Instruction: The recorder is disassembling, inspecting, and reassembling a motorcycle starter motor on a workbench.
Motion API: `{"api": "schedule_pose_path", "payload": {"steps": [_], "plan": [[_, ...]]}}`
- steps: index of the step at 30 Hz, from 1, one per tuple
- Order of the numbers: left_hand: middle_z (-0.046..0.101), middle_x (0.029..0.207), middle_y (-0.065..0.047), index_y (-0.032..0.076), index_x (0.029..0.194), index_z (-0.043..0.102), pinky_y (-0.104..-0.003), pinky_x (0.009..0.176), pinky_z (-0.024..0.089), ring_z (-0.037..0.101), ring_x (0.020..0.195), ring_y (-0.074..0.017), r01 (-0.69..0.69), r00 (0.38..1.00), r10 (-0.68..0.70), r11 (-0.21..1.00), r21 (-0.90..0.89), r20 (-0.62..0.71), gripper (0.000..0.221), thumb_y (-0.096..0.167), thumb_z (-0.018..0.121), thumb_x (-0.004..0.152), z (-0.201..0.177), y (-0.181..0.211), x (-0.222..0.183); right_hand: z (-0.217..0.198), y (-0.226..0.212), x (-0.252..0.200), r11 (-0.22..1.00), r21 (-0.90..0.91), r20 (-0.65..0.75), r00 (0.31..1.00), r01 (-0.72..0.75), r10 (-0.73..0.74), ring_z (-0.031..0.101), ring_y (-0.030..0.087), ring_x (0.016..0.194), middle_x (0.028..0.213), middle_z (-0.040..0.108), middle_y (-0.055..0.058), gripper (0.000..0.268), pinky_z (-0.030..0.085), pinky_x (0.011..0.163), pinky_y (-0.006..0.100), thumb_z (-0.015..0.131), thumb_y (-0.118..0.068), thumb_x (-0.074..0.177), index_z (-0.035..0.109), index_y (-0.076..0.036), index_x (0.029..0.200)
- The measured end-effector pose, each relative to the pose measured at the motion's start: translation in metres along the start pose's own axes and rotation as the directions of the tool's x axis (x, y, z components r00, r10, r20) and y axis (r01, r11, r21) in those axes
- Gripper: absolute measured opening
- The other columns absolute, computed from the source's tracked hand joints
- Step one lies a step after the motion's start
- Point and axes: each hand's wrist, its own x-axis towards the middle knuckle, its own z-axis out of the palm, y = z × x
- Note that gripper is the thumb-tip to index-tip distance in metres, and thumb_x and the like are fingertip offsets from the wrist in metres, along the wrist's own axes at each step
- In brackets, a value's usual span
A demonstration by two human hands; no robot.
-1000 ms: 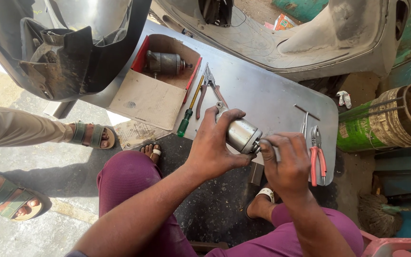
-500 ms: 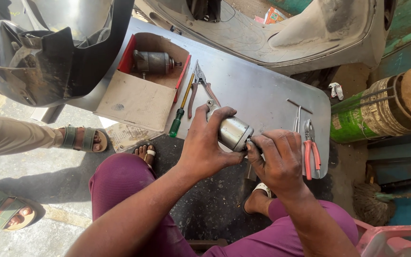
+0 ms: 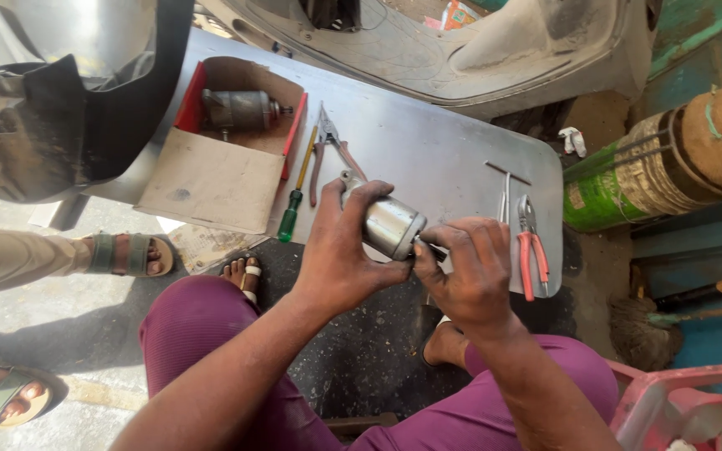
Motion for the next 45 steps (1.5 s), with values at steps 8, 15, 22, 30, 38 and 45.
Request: {"api": "schedule_pose_path", "payload": {"steps": [8,15,22,30,38,45], "plan": [[0.05,0.129,-0.02,0.014,0.14,0.05,-0.043,0.095,0.054,0.062,0.114,-0.0363,-0.067,0.997,0.067,0.998,0.018,-0.026,0.094,0.02,0.093,0.057,0.005,-0.003,-0.002,0.004,0.004,-0.009,0.99,-0.141,-0.013,1.0,-0.029,0.028,0.062,0.026,0.088,0.092,0.065,0.007,0.018,0.044,0.085,0.045,0.072,-0.023,0.1,0.066,-0.007,0.098],[0.054,0.131,-0.012,0.015,0.148,0.041,-0.039,0.095,0.058,0.066,0.115,-0.023,0.433,0.901,-0.311,0.702,-0.566,0.303,0.11,0.036,0.094,0.054,-0.001,0.002,0.003,0.008,0.187,-0.024,0.808,0.049,-0.093,0.803,-0.586,0.588,0.07,0.02,0.08,0.093,0.073,0.008,0.015,0.055,0.073,0.036,0.07,-0.02,0.105,0.069,-0.005,0.104],[0.058,0.132,-0.016,0.015,0.15,0.031,-0.044,0.089,0.061,0.066,0.119,-0.0316,0.406,0.912,-0.204,0.33,-0.852,0.356,0.126,0.056,0.096,0.051,0.014,-0.02,0.008,0.076,0.308,-0.084,0.641,-0.21,0.209,0.607,-0.738,0.767,0.075,0.031,0.091,0.096,0.077,0.014,0.033,0.057,0.081,0.044,0.081,-0.037,0.089,0.074,-0.009,0.104],[0.059,0.127,-0.011,0.016,0.148,0.033,-0.044,0.081,0.058,0.068,0.116,-0.0267,0.466,0.872,-0.323,0.316,-0.827,0.368,0.098,0.051,0.08,0.07,0.023,-0.025,0.021,0.106,0.333,-0.076,0.447,-0.482,0.264,0.362,-0.754,0.894,0.067,0.039,0.102,0.105,0.072,0.018,0.071,0.05,0.087,0.054,0.088,-0.027,0.067,0.057,-0.017,0.131],[0.06,0.121,-0.01,0.015,0.147,0.036,-0.034,0.068,0.053,0.068,0.106,-0.0225,0.488,0.86,-0.332,0.319,-0.812,0.387,0.093,0.052,0.076,0.072,0.021,-0.025,0.022,-0.009,0.275,-0.017,0.52,0.589,0.163,0.721,-0.618,0.673,0.074,0.027,0.09,0.122,0.057,0.011,0.035,0.066,0.075,0.039,0.049,0.008,0.111,0.044,-0.002,0.144],[0.062,0.117,-0.01,0.013,0.151,0.034,-0.033,0.063,0.051,0.07,0.099,-0.0198,0.517,0.847,-0.344,0.357,-0.778,0.405,0.101,0.054,0.077,0.07,0.021,-0.02,0.015,-0.095,0.157,0.0,0.503,0.784,0.065,0.854,-0.363,0.516,0.072,0.029,0.113,0.125,0.061,0.017,0.025,0.059,0.098,0.04,0.035,-0.016,0.128,0.047,0.003,0.139]]}}
